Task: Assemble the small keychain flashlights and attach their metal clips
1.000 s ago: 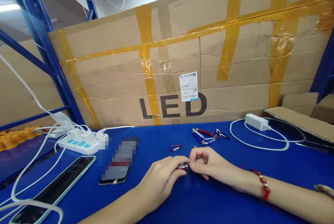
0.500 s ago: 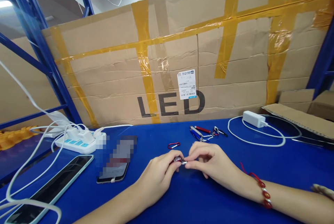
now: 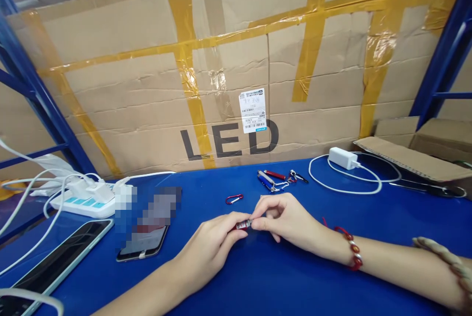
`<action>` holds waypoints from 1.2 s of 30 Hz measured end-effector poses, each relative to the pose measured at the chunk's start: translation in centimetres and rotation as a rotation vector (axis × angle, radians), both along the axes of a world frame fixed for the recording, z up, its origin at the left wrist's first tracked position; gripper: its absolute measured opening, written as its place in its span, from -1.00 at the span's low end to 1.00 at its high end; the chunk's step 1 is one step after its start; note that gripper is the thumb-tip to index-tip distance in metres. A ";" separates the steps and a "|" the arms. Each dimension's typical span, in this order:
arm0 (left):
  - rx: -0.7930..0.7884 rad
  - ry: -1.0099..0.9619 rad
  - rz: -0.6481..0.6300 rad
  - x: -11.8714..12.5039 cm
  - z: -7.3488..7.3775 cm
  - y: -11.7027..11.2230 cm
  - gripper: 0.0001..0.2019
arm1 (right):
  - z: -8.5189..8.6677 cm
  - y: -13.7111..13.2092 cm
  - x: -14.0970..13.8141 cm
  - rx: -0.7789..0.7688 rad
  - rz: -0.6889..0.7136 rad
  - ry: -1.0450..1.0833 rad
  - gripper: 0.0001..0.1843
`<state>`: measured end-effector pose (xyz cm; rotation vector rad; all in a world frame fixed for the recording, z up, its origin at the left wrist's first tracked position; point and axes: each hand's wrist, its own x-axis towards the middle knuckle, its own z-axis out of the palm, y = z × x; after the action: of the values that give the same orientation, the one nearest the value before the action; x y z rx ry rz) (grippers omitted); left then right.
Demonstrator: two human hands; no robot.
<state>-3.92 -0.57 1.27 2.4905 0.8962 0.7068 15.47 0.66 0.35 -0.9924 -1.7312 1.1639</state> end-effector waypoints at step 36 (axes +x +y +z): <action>-0.079 0.104 0.010 0.2 0.9 -0.8 -0.81 | -0.3 -1.3 0.4 0.752 -0.057 -0.242 -0.76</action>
<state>-3.68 -1.37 2.13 2.4730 0.9543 0.5386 15.83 -0.61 0.03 -0.7125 -2.0734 0.2883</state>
